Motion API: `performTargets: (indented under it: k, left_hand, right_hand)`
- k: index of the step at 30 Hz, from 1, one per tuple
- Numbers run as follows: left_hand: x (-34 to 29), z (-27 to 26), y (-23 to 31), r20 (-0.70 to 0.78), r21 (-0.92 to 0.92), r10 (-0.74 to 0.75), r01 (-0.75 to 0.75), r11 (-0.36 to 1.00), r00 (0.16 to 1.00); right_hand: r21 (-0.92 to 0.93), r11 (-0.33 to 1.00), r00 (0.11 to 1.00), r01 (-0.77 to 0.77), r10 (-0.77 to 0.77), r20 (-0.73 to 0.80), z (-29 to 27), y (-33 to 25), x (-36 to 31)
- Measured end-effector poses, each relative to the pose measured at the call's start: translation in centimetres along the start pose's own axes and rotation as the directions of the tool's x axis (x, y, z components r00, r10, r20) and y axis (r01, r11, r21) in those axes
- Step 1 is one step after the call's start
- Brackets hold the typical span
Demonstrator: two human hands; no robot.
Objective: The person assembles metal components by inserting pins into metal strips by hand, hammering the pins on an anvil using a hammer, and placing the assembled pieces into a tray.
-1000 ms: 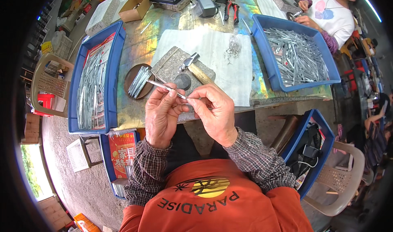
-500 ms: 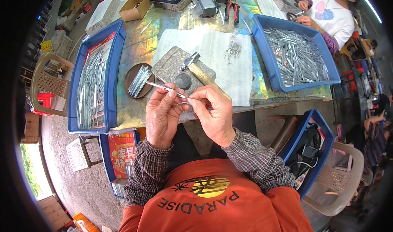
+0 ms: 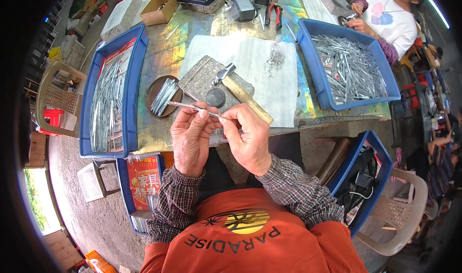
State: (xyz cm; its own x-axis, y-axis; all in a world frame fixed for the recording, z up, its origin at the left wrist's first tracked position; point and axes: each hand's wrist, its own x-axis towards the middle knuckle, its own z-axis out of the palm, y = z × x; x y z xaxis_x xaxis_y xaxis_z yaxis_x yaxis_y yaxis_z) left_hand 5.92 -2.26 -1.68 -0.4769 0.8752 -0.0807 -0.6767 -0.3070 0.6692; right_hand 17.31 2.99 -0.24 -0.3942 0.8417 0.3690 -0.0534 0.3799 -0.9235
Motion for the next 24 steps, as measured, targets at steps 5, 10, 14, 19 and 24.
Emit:
performTargets:
  k: [5, 10, 14, 19, 24]
  left_hand:
    - [-0.1, -0.1, -0.1, 0.004, 0.050, 0.042, -0.042, 0.998, 0.999]
    - [0.8, -0.4, 0.9, 0.033, 0.073, 0.046, -0.049, 0.996, 0.998]
    - [2.7, -0.6, 1.8, 0.065, 0.225, 0.125, -0.137, 0.965, 0.990]
    - [4.2, -0.4, 1.7, 0.094, 0.479, 0.234, -0.250, 0.841, 0.968]
    - [4.4, -0.4, 0.9, 0.112, 0.601, 0.307, -0.310, 0.737, 0.945]
  right_hand:
    - [-0.038, 0.999, 1.000, 0.026, -0.026, -0.005, 0.1, 0.8, -0.2]
    - [-0.135, 0.986, 0.994, 0.100, -0.093, 0.053, -0.4, 0.0, 0.6]
    - [-0.219, 0.963, 0.987, 0.158, -0.146, 0.066, -1.8, -0.1, 1.3]
    - [-0.259, 0.954, 0.988, 0.152, -0.146, 0.043, -2.6, 0.0, 1.3]
    - [-0.252, 0.958, 0.990, 0.139, -0.128, 0.059, -2.6, 0.2, 1.1]
